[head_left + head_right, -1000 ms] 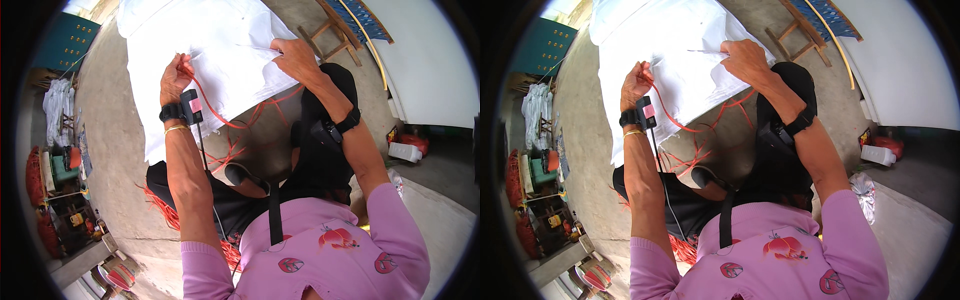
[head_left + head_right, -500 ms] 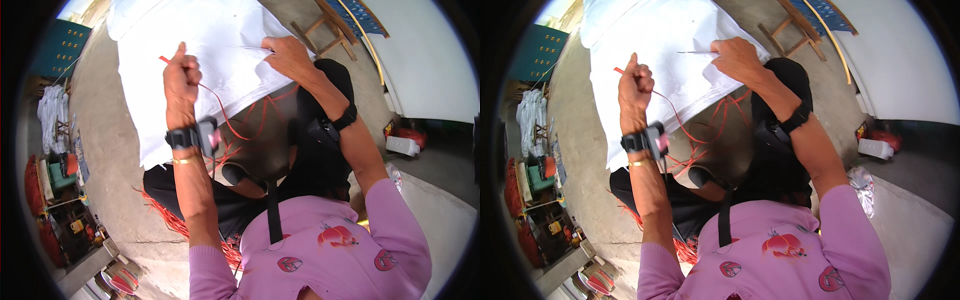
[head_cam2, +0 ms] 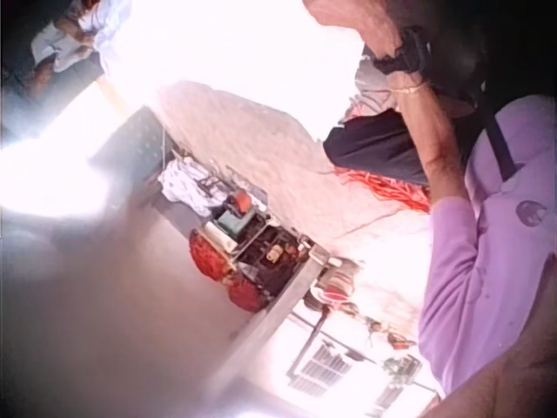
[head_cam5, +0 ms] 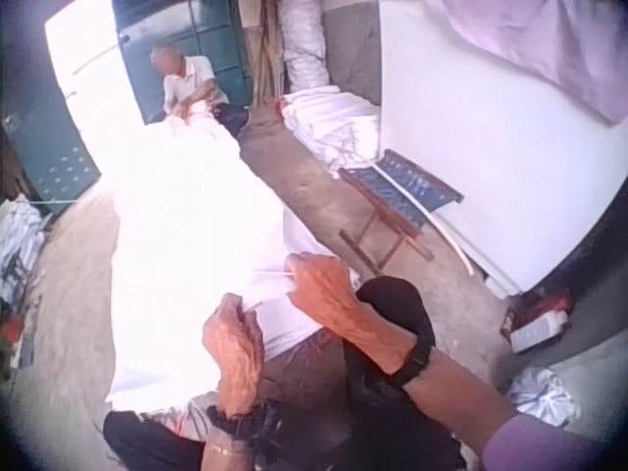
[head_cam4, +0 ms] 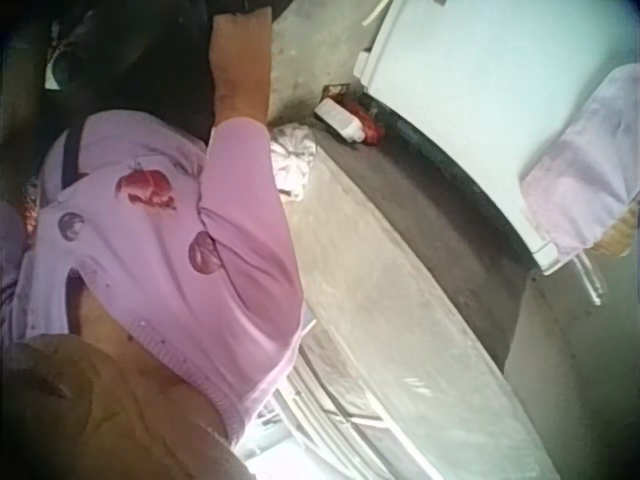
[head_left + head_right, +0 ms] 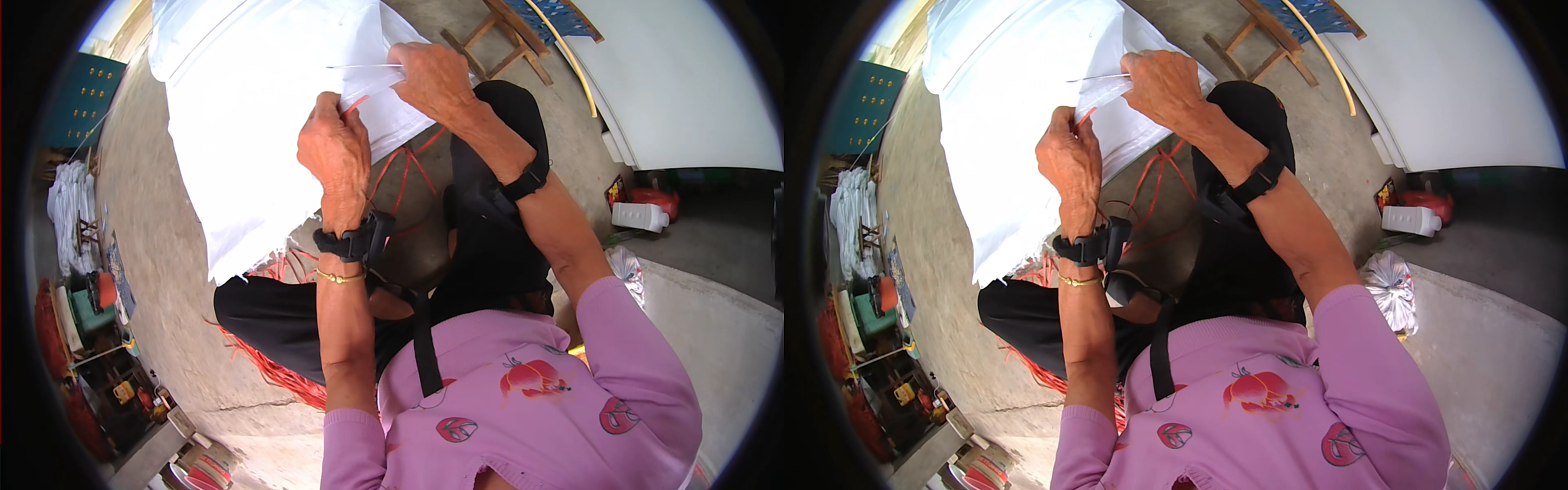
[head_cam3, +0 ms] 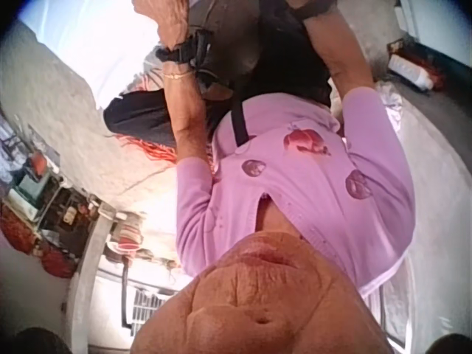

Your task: Sewing the opening of a large plastic bag by hand using a needle and plastic strips.

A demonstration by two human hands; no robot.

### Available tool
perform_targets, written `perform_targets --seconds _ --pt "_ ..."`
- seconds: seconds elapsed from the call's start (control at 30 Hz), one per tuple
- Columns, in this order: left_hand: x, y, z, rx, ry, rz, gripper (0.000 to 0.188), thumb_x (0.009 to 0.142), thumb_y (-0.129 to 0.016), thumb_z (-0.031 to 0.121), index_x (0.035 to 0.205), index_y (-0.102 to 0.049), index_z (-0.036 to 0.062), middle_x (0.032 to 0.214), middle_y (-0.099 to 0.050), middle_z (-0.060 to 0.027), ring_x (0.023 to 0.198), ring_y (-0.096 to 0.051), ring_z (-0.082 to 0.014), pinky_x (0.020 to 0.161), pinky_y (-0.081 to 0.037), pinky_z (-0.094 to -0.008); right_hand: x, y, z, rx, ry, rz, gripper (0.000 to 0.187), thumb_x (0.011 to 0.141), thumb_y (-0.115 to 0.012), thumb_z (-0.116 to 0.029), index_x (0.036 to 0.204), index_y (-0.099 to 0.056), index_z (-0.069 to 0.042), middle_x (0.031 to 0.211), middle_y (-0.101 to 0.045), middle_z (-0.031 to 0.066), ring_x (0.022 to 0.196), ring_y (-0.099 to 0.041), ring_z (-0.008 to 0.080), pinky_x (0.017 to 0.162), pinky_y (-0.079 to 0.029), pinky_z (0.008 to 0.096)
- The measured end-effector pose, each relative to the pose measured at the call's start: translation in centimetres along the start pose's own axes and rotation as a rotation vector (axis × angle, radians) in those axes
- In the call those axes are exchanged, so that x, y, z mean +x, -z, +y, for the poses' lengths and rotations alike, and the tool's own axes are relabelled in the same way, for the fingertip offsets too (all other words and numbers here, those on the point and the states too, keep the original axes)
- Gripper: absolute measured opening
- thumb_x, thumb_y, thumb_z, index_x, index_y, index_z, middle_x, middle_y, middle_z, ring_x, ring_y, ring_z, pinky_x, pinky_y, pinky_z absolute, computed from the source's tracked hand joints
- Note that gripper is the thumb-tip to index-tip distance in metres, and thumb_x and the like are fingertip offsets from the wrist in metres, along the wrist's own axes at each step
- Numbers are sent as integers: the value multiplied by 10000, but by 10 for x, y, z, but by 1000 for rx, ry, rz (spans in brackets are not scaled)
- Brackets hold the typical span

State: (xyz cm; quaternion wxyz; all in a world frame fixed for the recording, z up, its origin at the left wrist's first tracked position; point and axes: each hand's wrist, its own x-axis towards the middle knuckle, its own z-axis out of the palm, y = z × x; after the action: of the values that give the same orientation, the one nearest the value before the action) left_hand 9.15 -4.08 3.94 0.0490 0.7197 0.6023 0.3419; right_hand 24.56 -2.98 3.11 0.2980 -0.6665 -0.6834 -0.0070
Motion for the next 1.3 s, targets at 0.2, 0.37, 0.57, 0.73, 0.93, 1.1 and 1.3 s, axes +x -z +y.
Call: perform_targets --seconds 0.2,0.37,0.57,0.73,0.93,1.1,1.3 --pt "-1 -3 7 -38 9 58 106 782 -626 146 851 -613 67 678 -623 -136 613 -602 -298 570 -460 -378 0 5 5 66 70 222 168 677 -670 -146 817 -632 -61 692 -637 97 649 -625 287 586 -485 397" --pt "3 -4 1 -421 99 94 119 807 -574 127 840 -621 22 616 -571 -124 531 -524 -214 535 -426 -339 -3 10 6 156 50 199 192 677 -679 -135 859 -627 -101 684 -626 82 628 -621 255 587 -487 352" --pt "-3 -7 -5 -600 212 69 156 817 -539 117 811 -610 -21 578 -518 -96 522 -440 -148 519 -398 -302 -3 7 8 113 87 154 194 685 -686 -143 865 -622 -109 666 -624 81 614 -620 254 574 -483 349" --pt "-4 -7 -3 -417 173 -18 192 826 -529 143 827 -612 -30 597 -521 -49 555 -433 -105 527 -393 -283 0 6 8 186 178 269 155 712 -672 -150 850 -618 -102 622 -602 85 592 -611 260 550 -476 353" --pt "0 -7 -7 -678 292 85 343 890 -496 255 782 -586 -58 578 -475 -20 553 -395 -99 506 -358 -276 -6 5 -3 267 199 98 141 733 -659 -174 847 -622 -98 603 -591 79 562 -591 263 534 -457 351" --pt "-5 -13 -7 -738 321 13 411 915 -462 304 708 -541 -42 566 -419 10 547 -348 -85 487 -309 -269 -3 -2 -10 314 198 19 144 765 -638 -233 805 -633 -95 606 -616 73 554 -598 256 538 -461 365" --pt "-7 -18 -6 -820 385 7 405 920 -458 297 651 -500 -3 562 -388 29 546 -321 -72 476 -269 -257 -3 -7 -10 308 225 21 158 769 -632 -241 775 -638 -83 588 -610 83 545 -596 259 522 -458 367"
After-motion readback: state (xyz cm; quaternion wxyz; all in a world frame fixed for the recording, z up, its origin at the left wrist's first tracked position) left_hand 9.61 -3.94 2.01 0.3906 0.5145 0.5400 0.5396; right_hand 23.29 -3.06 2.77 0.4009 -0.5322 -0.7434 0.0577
